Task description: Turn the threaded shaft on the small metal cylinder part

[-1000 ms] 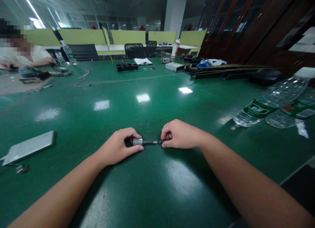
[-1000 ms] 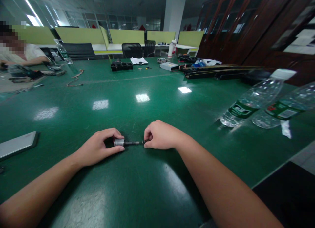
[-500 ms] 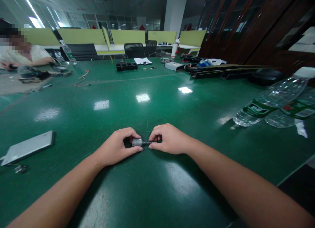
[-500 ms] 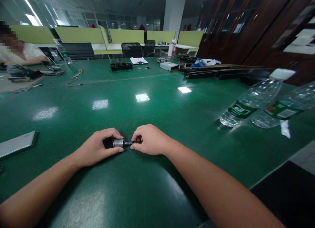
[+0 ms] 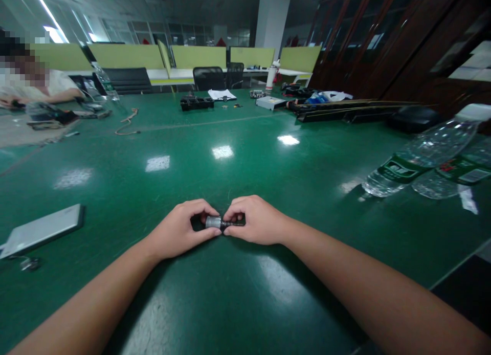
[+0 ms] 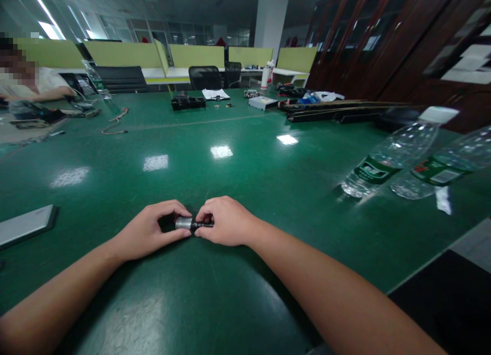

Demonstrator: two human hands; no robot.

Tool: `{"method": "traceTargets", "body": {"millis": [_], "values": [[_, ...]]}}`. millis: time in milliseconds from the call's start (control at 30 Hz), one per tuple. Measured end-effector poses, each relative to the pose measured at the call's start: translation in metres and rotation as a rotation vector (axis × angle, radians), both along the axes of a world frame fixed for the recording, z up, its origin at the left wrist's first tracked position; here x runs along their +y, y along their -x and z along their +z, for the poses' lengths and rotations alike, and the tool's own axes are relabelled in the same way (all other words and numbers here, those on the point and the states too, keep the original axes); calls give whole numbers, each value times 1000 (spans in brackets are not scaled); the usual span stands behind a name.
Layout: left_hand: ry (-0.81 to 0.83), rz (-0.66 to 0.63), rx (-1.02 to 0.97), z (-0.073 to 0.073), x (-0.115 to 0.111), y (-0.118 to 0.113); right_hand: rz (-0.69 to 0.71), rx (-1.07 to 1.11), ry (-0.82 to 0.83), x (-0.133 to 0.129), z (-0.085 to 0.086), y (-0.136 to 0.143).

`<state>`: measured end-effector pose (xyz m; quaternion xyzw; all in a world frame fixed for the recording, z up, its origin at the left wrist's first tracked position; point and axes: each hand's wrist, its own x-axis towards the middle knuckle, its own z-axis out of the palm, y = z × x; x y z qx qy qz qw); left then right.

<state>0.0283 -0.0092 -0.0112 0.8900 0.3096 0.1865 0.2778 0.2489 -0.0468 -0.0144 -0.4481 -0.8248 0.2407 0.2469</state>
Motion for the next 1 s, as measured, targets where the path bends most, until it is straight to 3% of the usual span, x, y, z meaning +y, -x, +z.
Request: {"method": "traceTargets", "body": {"millis": [1000], "values": [[-8,20,38,-1,0,-1,15,-87,3,1,5,-5]]}}
